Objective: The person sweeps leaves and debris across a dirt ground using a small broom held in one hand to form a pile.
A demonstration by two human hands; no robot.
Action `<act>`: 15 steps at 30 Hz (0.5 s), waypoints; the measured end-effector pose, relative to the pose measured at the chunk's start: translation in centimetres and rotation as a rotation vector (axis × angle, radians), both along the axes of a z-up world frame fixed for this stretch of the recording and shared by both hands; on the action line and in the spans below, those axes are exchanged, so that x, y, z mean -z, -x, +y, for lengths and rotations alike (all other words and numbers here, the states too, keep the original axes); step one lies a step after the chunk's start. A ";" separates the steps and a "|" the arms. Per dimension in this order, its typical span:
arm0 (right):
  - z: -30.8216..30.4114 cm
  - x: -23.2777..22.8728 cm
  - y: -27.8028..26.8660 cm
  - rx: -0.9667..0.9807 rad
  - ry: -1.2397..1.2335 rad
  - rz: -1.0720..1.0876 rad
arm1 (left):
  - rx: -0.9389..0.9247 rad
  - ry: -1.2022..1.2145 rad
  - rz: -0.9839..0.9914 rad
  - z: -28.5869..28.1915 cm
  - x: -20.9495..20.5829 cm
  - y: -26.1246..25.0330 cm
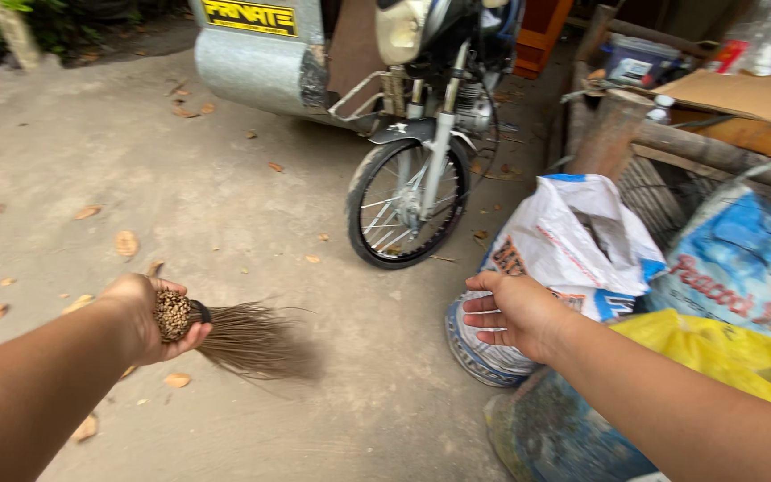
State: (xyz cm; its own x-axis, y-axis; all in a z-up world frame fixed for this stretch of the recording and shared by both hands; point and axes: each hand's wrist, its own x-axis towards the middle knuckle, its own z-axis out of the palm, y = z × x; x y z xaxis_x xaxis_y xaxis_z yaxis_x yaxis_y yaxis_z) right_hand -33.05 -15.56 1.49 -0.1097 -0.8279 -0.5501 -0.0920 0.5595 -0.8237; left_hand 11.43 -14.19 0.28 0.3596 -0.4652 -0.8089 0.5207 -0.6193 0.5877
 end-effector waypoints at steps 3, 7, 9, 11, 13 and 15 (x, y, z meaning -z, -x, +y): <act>-0.9 0.4 -2.4 -0.062 0.004 -0.038 | -0.112 -0.090 -0.177 1.3 0.1 -2.6; -1.6 0.1 -4.6 -0.118 0.013 -0.028 | -0.145 -0.129 -0.401 3.2 -0.2 -5.7; -1.8 -0.2 -5.2 -0.140 0.014 -0.042 | -0.212 -0.112 -0.472 3.6 -1.2 -7.3; -1.9 -0.6 -5.9 -0.148 0.020 -0.047 | -0.246 -0.133 -0.427 3.5 -2.1 -8.0; -1.8 -0.8 -6.8 -0.163 0.004 -0.057 | -0.236 -0.100 -0.358 3.8 -2.9 -7.8; -1.6 -0.9 -8.2 -0.186 -0.033 -0.070 | -0.182 -0.013 -0.265 4.0 -3.4 -6.1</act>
State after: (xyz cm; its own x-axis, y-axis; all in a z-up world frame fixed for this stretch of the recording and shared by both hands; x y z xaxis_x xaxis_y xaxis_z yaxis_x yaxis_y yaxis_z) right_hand -24.83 -17.15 2.38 0.0831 -0.8116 -0.5783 -0.1396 0.5651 -0.8131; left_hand 17.56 -10.20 3.67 0.6351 -0.3638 -0.6813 0.4534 -0.5384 0.7103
